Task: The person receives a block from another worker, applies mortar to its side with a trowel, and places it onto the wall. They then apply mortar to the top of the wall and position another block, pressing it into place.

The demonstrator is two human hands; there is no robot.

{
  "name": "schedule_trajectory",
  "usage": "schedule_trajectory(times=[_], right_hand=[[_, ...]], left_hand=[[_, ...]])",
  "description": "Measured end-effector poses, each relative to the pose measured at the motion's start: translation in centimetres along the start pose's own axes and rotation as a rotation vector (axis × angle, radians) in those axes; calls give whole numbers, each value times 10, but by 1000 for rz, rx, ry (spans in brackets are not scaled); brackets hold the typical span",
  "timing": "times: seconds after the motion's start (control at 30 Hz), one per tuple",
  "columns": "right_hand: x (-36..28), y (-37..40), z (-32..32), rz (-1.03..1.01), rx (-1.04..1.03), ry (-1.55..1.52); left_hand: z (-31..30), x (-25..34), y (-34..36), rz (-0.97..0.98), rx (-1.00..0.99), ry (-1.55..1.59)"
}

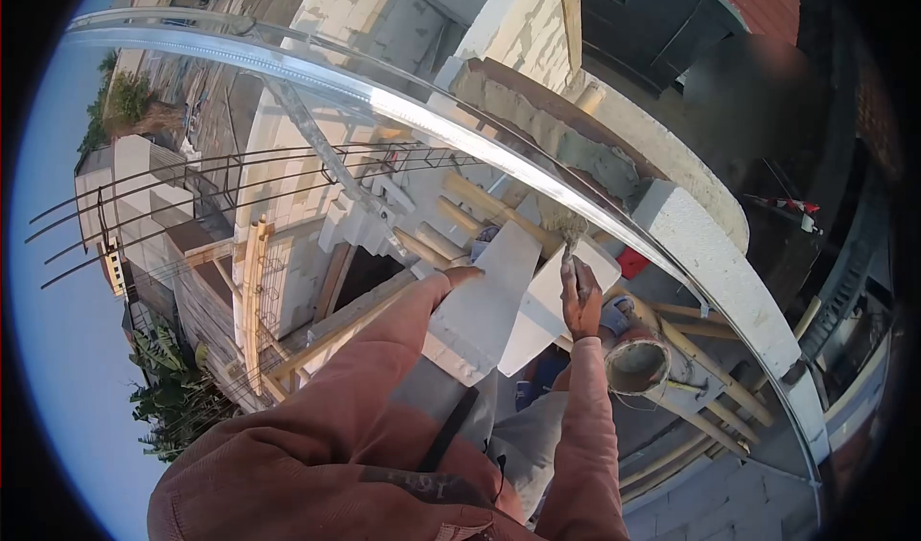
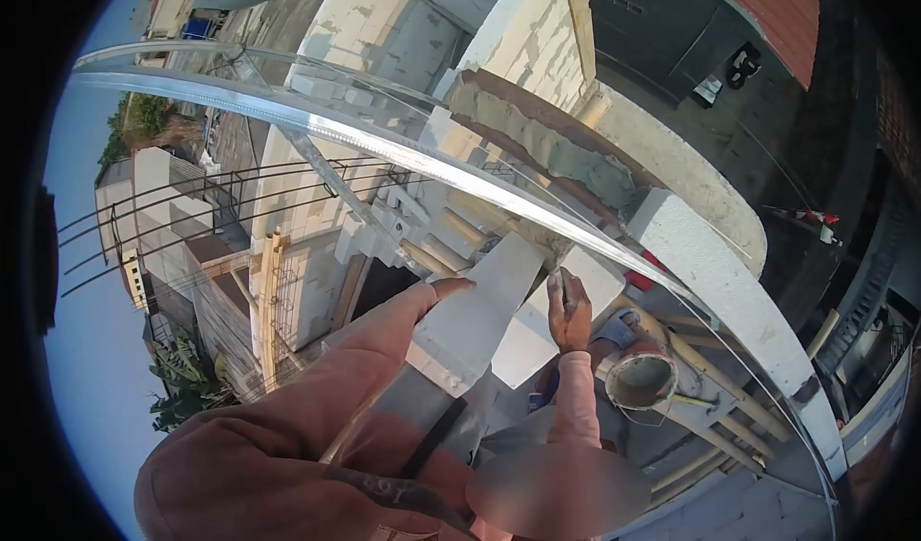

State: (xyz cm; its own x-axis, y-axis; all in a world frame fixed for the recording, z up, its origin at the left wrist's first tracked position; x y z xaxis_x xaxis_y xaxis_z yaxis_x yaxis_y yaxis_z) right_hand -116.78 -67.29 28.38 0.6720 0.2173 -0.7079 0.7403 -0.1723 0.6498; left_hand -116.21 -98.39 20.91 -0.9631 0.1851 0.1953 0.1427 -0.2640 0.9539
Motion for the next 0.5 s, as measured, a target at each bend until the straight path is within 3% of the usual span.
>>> schedule_trajectory(times=[0.03,0.1,0.17,0.2,0.23,0.3,0.4,0.43,0.5], right_hand=[[-22,-26,19,-217,117,145],[-70,-64,50,-193,205,382],[-121,-91,66,-29,250,515],[-116,-114,76,-276,425,645],[-116,-127,82,-268,463,710],[-134,-135,79,-151,388,797],[-150,-126,69,-68,382,743],[-138,-128,70,-191,427,833],[-141,-115,66,-68,344,938]], left_hand=[[10,13,17,-42,39,6],[20,28,36,-104,91,7],[20,32,42,-151,126,3],[14,20,27,-135,137,-19],[2,3,1,-116,147,-50],[0,-14,-11,-128,158,-50],[13,14,14,-200,161,2],[20,25,23,-221,160,17],[27,30,35,-264,162,50]])
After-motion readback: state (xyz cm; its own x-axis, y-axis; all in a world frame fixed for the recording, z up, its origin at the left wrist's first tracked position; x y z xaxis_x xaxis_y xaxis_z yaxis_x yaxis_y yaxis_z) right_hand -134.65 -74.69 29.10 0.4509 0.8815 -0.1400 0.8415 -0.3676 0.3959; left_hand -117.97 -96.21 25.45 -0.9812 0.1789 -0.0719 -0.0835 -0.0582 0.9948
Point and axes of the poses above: each hand's wrist, its own y-axis away from the middle knuckle, its own z-axis out of the palm, x = y × z, the point moved 2 cm from there along -y, towards the middle knuckle, and after that the axes turned 11 degrees about z, right-handed, at the moved point
